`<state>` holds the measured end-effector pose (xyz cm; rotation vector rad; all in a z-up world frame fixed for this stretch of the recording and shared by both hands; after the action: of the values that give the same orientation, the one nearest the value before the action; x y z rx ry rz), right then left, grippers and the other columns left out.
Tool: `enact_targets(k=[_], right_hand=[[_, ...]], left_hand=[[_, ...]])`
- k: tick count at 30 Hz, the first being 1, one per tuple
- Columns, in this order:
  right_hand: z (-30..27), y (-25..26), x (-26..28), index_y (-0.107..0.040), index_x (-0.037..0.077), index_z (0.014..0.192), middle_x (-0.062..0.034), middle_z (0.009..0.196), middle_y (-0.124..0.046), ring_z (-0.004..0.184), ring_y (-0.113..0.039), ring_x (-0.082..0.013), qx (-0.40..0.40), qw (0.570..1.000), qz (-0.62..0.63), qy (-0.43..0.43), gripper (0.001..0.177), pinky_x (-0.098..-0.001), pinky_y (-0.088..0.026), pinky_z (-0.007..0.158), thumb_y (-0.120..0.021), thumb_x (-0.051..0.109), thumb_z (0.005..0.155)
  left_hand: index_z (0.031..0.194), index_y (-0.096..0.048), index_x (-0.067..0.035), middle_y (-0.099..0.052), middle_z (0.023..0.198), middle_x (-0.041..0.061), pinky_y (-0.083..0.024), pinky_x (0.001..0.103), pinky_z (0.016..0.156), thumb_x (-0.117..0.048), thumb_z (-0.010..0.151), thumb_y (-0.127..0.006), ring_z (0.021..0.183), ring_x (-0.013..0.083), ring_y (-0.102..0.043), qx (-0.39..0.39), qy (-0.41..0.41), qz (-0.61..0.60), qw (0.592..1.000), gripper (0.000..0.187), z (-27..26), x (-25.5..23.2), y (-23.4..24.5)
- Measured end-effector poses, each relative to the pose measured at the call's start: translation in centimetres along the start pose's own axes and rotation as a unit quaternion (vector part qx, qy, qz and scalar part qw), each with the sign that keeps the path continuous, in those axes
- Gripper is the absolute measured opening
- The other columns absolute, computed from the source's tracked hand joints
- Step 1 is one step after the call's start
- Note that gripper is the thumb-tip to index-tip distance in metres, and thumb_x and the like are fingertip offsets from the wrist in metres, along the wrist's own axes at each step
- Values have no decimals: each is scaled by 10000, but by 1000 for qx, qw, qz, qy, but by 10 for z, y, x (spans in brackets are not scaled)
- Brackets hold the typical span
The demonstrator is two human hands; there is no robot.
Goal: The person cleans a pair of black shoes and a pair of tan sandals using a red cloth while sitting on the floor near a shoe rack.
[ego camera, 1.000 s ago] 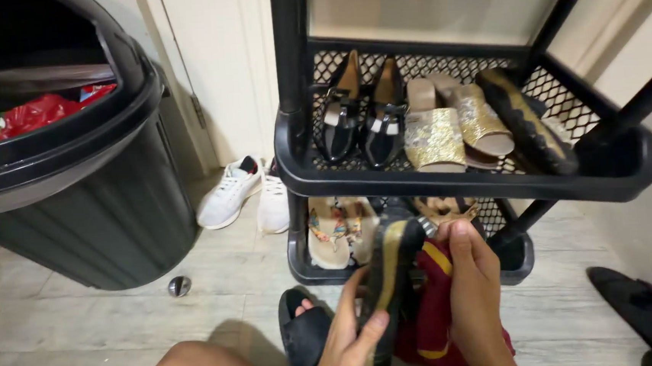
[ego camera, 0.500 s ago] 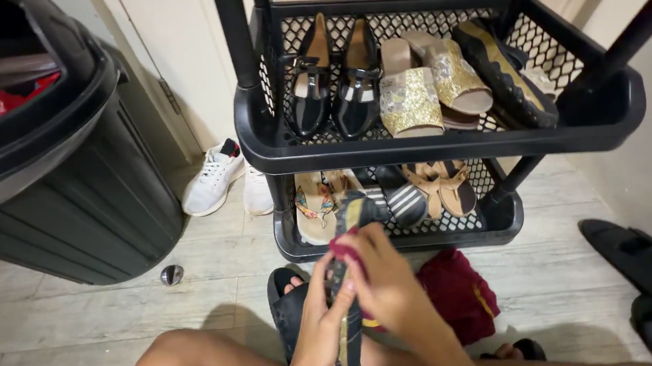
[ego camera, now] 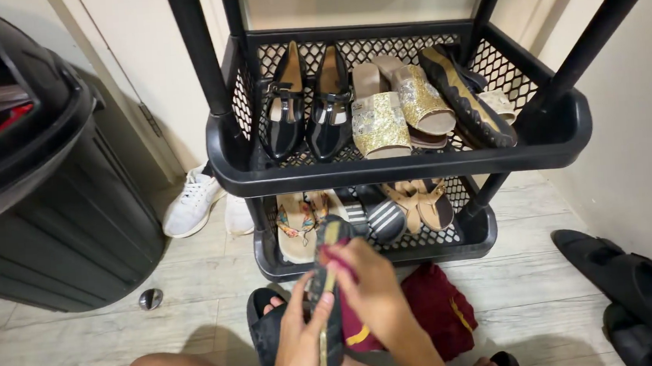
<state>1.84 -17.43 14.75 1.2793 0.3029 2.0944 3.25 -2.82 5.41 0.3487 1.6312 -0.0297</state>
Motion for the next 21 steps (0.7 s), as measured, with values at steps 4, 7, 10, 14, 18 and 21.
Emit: enact_targets(k=[4,7,10,14,18,21], right_hand=[[-17,-33,17,-696,42,1153,-143,1065,-675,915,-705,-354,67,997,27,8,271,-388,-566,756,-684,80,886],[-8,-17,12,-724,39,1112,-140,989,-680,878,-703,-337,-2,1000,-22,12,246,-381,-551,734,-741,106,877],[-8,30,21,-702,17,1068,-143,1041,-689,920,-713,-324,-154,984,-37,86,193,-368,-565,780,-733,103,898],[-4,64,-7,-722,9,1028,-138,898,-678,779,-697,-293,-183,978,-100,-26,160,-374,-545,695,-729,113,907],[-6,66,-17,-693,-19,972,-157,871,-666,766,-680,-305,-192,969,-139,-70,136,-382,-530,687,-714,111,939],[-11,40,1,-718,22,984,-133,900,-688,824,-703,-305,-171,983,-68,3,106,-382,-542,729,-706,110,928]], left_hand=[[1417,-552,-146,-720,1280,122,-489,346,1035,-377,857,-675,1203,259,-697,-23,-39,52,998,618,4,-6,30],[1388,-567,-112,-676,1310,133,-469,354,1031,-374,867,-712,1237,270,-649,0,-108,67,992,600,-3,-24,27],[1383,-570,-68,-671,1336,149,-437,377,1060,-359,893,-732,1258,297,-641,43,-154,49,986,592,-16,-39,2],[1402,-558,-111,-668,1311,114,-466,354,1034,-402,880,-713,1242,294,-643,83,-89,80,989,617,-27,-40,-18],[1450,-559,-177,-669,1282,95,-497,366,1000,-435,862,-709,1202,307,-653,75,-47,126,988,660,-30,-36,-17],[1417,-594,-168,-664,1312,103,-499,393,984,-422,837,-750,1209,329,-635,8,-92,148,985,652,-26,-40,-2]])
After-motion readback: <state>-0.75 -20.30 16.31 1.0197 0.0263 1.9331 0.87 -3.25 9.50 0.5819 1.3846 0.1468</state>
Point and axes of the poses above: each hand's wrist, its own z-axis towards the middle knuckle, its own y-axis out of the back of the hand, x = y × z, the point moved 9 cm from there along z, towards the middle knuckle
